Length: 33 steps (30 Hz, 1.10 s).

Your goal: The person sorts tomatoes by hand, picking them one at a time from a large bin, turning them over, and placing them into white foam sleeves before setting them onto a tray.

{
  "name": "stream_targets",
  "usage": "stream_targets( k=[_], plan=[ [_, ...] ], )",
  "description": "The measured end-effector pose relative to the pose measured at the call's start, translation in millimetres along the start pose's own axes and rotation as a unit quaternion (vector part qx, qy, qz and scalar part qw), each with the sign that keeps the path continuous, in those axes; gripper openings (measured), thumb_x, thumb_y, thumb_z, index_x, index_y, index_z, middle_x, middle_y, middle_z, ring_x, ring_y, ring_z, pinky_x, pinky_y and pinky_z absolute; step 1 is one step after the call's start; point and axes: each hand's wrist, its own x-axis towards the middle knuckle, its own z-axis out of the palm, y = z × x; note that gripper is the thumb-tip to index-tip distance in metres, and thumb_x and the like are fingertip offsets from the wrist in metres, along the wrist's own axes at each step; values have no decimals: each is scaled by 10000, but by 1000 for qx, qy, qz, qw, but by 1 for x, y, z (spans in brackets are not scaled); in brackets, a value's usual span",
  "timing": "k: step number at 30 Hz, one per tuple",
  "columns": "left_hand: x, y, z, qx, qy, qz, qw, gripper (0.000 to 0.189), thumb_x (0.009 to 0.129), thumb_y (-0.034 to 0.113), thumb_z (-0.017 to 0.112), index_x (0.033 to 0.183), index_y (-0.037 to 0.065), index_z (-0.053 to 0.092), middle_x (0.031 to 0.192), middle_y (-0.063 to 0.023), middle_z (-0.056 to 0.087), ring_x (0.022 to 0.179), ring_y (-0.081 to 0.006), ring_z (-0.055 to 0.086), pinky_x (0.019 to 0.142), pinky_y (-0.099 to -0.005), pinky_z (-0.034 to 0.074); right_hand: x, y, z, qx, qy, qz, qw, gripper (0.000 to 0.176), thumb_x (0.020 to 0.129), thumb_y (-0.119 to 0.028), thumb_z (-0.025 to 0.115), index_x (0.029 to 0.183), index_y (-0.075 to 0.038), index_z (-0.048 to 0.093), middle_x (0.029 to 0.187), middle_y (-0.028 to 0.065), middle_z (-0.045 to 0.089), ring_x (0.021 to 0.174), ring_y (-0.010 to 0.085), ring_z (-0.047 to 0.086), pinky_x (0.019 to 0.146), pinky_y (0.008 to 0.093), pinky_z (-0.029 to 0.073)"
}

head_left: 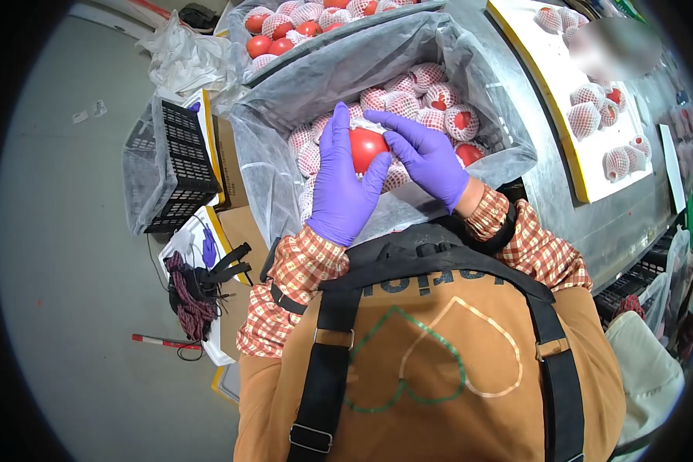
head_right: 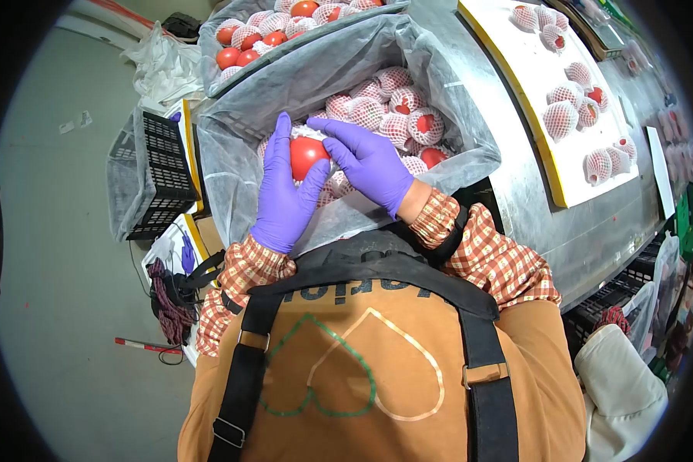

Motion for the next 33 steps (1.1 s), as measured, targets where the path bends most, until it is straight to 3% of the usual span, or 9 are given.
stream_targets(
  k=[8,15,17,21,24,26,28,30,33],
  plan=[
    [-3,7,-1,32,-44,-46,997,911,716,116,726,1450,0,198,1397,-233,328,1238,-371,416,1030,-400,369,-1,-10,-6,-97,-59,-12,993,491,839,-46,532,1326,-74,476,1216,155,587,1060,284,611,889,342,493],
    [-11,1,2,87,-1,117,989,860,681,59,715,1423,16,284,1386,-183,398,1194,-330,469,992,-382,405,-3,9,-16,-349,-31,-138,926,462,822,-110,580,1280,-91,517,1210,143,585,968,247,636,807,336,510],
    [-12,1,2,85,-2,137,987,854,678,60,727,1415,12,297,1412,-172,386,1177,-320,485,971,-370,421,-1,-6,-21,-329,-93,21,940,355,829,-215,583,1169,-115,581,1081,167,634,891,342,630,781,401,508],
    [-17,14,-3,22,-1,141,990,821,676,25,689,1408,25,319,1388,-162,415,1215,-312,470,1000,-384,407,6,-14,-32,-391,-131,60,909,262,814,-209,600,1051,-107,644,955,173,656,822,353,635,743,403,514],
    [-19,14,-2,-123,1,65,990,761,714,42,640,1409,38,330,1376,-144,434,1246,-309,451,1032,-401,390,6,-15,-43,-326,-151,65,931,219,827,-198,606,999,-78,672,859,134,678,745,267,663,690,352,520],
    [-19,11,0,-248,11,-16,969,721,751,91,631,1406,37,335,1384,-136,428,1258,-303,444,1045,-407,382,5,-22,-52,-80,-145,179,970,229,859,-192,597,1015,-41,669,834,69,682,708,147,647,661,283,516],
    [-15,11,-3,-686,37,-164,708,640,844,265,559,1404,43,344,1394,-139,417,1266,-296,440,1037,-428,399,3,-25,-62,63,-170,226,957,273,888,-169,570,1073,20,638,919,67,667,799,129,634,761,263,514],
    [-12,15,-10,-700,45,-187,688,645,884,412,479,1399,45,352,1379,-167,432,1261,-298,447,1037,-454,396,-7,-26,-62,299,-144,240,913,292,880,-120,552,1118,42,603,1019,96,657,922,168,635,852,299,498],
    [-7,7,-15,-817,8,-209,538,655,889,471,464,1363,25,391,1332,-190,484,1239,-305,471,993,-451,434,-27,-22,-49,469,-103,230,847,422,885,-133,513,1265,49,483,1233,153,563,1141,240,556,987,370,438]
  ],
)
